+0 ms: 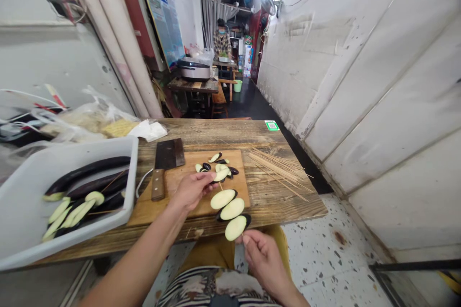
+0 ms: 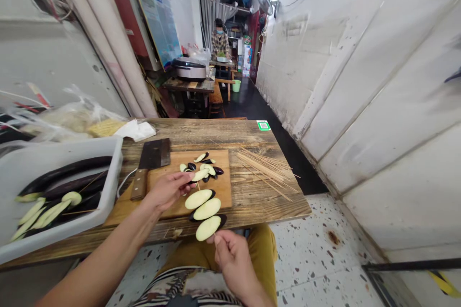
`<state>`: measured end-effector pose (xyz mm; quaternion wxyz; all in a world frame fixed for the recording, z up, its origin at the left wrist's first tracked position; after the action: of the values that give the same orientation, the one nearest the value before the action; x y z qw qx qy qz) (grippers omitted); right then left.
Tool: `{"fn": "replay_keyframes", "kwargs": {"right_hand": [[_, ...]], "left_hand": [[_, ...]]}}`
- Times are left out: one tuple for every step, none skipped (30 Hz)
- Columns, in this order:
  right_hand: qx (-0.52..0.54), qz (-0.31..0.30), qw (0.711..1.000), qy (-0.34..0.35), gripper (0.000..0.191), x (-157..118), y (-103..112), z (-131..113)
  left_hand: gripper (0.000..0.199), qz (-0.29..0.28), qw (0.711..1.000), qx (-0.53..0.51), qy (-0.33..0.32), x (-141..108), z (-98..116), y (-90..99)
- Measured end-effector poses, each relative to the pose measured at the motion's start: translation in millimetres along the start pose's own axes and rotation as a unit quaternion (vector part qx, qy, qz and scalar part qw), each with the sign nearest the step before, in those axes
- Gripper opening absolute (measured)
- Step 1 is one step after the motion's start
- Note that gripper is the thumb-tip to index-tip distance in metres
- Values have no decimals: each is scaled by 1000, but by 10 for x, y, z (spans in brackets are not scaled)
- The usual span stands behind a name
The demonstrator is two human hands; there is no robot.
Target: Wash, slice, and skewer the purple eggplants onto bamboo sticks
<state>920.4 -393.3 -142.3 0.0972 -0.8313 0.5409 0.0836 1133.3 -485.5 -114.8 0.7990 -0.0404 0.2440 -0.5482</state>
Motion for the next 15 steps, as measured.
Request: {"fn": "replay_keyframes", "kwargs": {"right_hand": [[59, -17, 997, -36, 35, 3, -7, 30], [103, -30, 992, -62, 36, 4, -12, 52], [126, -33, 989, -75, 37, 3, -13, 65], [121, -28, 990, -71, 38, 0, -7, 67], [86, -13, 995, -49, 38, -4, 4, 57], [28, 9, 1000, -11, 36, -11, 18, 35], [-45, 34, 998, 38, 34, -23, 29, 5], [-121, 56, 987, 89, 32, -39, 33, -27], [-187, 70, 971, 134, 31, -55, 30, -54], [-233, 77, 955, 167, 30, -69, 25, -72], [-260, 78, 944, 186, 29, -77, 20, -81], [-271, 76, 939, 195, 28, -81, 18, -85], [-273, 77, 938, 198, 28, -81, 18, -87], [-269, 79, 939, 199, 28, -78, 21, -88], [-265, 80, 941, 197, 29, -72, 23, -89]], "left_hand": [[5, -2, 1000, -1, 3, -5, -1, -2], [5, -6, 1000, -3, 7, -10, -1, -4], [6, -10, 1000, -6, 12, -13, -1, -5], [6, -15, 1000, -10, 16, -15, -1, -5], [5, -19, 1000, -13, 18, -14, -1, -5], [4, -22, 999, -17, 17, -11, 0, -3], [2, -20, 999, -20, 15, -6, 1, 2], [1, -16, 1000, -22, 13, 1, 2, 9], [2, -13, 1000, -22, 10, 9, 3, 16], [3, -10, 1000, -19, 10, 17, 3, 24], [4, -9, 1000, -16, 11, 23, 2, 32], [4, -9, 1000, -13, 14, 27, 1, 40], [4, -11, 1000, -10, 17, 28, 0, 47], [4, -14, 1000, -7, 19, 27, 0, 53], [4, -16, 1000, -5, 20, 25, 1, 58]]}}
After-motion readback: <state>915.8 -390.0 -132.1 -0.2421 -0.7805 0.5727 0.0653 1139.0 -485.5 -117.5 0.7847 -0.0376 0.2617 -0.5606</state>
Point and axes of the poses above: each hand's wrist, its own x-axis towards the middle knuckle, its own y-axis out of the back of the hand, z = x × y, the point moved 3 cm from there along x, towards the middle knuckle, and after that the axes turned 4 degrees about -y, right-handed, at the moved point
